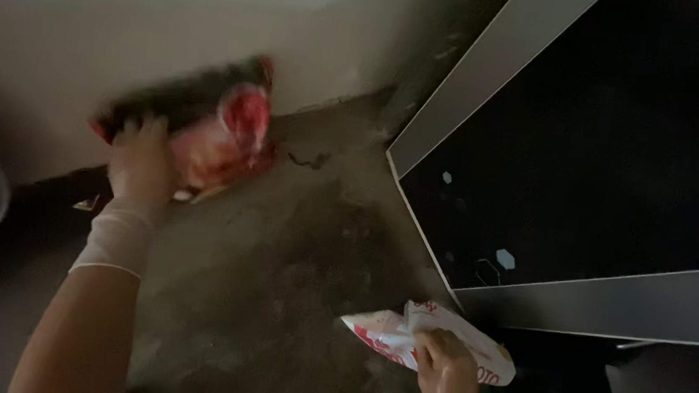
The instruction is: The person sits on the floor and opens seasoning packets, then adds powder and liquid seasonings to a bowl of chopped raw meat. They mix the meat and seasonings thoroughly by hand using gloves.
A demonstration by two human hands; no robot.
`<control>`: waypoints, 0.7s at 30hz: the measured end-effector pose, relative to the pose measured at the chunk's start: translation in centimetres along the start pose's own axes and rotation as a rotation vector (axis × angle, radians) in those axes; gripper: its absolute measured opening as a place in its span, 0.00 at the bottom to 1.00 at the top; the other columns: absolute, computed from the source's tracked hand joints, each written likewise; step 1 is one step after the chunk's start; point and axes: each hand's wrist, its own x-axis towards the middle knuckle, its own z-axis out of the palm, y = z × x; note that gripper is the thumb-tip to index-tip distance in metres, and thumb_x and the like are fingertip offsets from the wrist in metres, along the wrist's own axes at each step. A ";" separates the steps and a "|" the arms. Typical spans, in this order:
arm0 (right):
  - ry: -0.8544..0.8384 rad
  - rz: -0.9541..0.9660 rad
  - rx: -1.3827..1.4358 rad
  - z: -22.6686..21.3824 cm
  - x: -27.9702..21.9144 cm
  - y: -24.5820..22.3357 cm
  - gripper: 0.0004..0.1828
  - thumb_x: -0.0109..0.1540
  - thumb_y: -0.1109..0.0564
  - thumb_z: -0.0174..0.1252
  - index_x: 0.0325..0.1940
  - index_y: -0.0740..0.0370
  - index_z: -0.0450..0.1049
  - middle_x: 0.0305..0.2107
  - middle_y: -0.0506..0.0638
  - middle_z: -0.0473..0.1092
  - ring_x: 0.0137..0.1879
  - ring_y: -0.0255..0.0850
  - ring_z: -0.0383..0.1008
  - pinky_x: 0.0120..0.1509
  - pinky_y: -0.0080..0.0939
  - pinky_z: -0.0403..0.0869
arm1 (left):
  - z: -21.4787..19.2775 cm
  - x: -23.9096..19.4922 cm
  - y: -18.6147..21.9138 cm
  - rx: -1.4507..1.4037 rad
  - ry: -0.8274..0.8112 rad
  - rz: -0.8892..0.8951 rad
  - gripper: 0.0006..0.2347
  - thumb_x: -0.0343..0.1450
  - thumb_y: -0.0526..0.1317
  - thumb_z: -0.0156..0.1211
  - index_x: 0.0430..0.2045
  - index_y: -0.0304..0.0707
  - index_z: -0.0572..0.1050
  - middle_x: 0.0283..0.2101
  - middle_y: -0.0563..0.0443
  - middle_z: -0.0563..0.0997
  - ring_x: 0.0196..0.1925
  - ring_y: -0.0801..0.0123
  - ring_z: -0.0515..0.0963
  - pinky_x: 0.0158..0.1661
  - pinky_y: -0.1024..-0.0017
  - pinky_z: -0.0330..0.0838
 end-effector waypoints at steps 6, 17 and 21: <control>0.014 0.002 -0.003 0.5 -0.6 -0.3 0.07 0.54 0.65 0.61 0.37 0.63 0.79 0.31 0.58 0.77 0.40 0.54 0.77 0.43 0.52 0.75 | 0.2 -3.4 -2.8 -0.219 -0.208 -0.022 0.29 0.70 0.41 0.58 0.70 0.48 0.61 0.77 0.41 0.50 0.74 0.48 0.55 0.68 0.50 0.49; 0.017 -0.019 -0.079 -0.3 -3.0 -1.6 0.10 0.53 0.67 0.62 0.38 0.64 0.80 0.36 0.59 0.79 0.43 0.55 0.79 0.47 0.51 0.77 | -7.1 -10.3 -3.6 -0.332 -0.128 0.085 0.26 0.70 0.45 0.61 0.66 0.45 0.66 0.74 0.39 0.56 0.75 0.50 0.56 0.69 0.49 0.50; -0.100 0.025 -0.121 -0.9 -4.1 -3.0 0.07 0.55 0.63 0.63 0.37 0.62 0.80 0.35 0.56 0.79 0.43 0.51 0.80 0.46 0.48 0.77 | -9.3 -11.1 -2.7 -0.269 -0.195 0.027 0.25 0.71 0.45 0.60 0.66 0.48 0.66 0.73 0.41 0.60 0.69 0.45 0.63 0.66 0.50 0.57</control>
